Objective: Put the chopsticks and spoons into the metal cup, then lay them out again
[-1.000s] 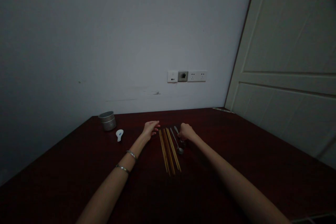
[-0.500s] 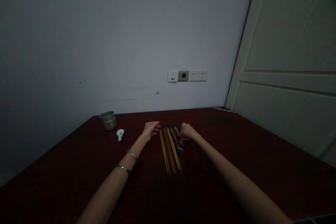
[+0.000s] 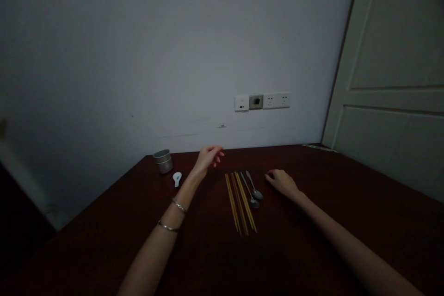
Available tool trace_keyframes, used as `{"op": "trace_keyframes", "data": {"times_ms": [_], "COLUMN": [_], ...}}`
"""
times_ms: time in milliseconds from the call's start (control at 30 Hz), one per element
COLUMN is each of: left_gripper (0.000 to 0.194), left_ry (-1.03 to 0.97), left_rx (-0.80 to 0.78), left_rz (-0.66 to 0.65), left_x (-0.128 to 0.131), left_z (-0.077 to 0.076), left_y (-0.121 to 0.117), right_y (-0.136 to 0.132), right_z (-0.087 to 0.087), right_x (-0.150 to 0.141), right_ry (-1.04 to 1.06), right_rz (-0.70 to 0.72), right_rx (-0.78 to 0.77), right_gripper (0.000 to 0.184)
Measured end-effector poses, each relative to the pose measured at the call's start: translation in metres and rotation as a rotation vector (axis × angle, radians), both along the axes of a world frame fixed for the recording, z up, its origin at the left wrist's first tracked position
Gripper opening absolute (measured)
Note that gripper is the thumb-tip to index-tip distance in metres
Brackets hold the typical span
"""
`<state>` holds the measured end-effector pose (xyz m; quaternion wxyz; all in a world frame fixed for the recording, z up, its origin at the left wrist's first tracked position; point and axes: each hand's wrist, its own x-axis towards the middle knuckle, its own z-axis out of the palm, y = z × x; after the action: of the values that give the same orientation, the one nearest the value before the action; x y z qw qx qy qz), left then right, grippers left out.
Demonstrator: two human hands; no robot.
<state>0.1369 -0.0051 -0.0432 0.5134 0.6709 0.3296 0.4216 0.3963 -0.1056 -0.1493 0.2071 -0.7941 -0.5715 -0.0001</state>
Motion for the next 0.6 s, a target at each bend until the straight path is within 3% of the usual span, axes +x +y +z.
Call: {"op": "trace_keyframes", "data": {"times_ms": [67,133,200,333,467,600], "left_gripper": [0.029,0.033,0.033,0.026,0.031,0.038], "left_ry": [0.005,0.07,0.199,0.554,0.858,0.923], "left_rx": [0.124,0.23,0.344,0.523,0.309,0.053], "left_rz": [0.024,0.12,0.296,0.628,0.716,0.511], "left_x": [-0.012,-0.025,-0.042,-0.086,-0.133,-0.166], "left_z": [0.021,0.031,0.031,0.017,-0.003,-0.028], "left_y": [-0.011,-0.012,-0.003,0.03,0.052,0.059], "right_y": [-0.005,-0.009,-0.011,-0.011,-0.009,-0.007], "right_z": [-0.01,-0.019,-0.026,-0.036,-0.04,-0.043], "right_x": [0.008,0.014,0.018,0.02,0.021,0.024], "right_ry": [-0.045,-0.084,-0.108,-0.099,-0.095,-0.094], "right_rz": [0.09,0.172,0.215,0.218,0.214,0.231], "right_rx": [0.048,0.104,0.149,0.184,0.197,0.215], "right_gripper": [0.034,0.034,0.036,0.039,0.04,0.039]}}
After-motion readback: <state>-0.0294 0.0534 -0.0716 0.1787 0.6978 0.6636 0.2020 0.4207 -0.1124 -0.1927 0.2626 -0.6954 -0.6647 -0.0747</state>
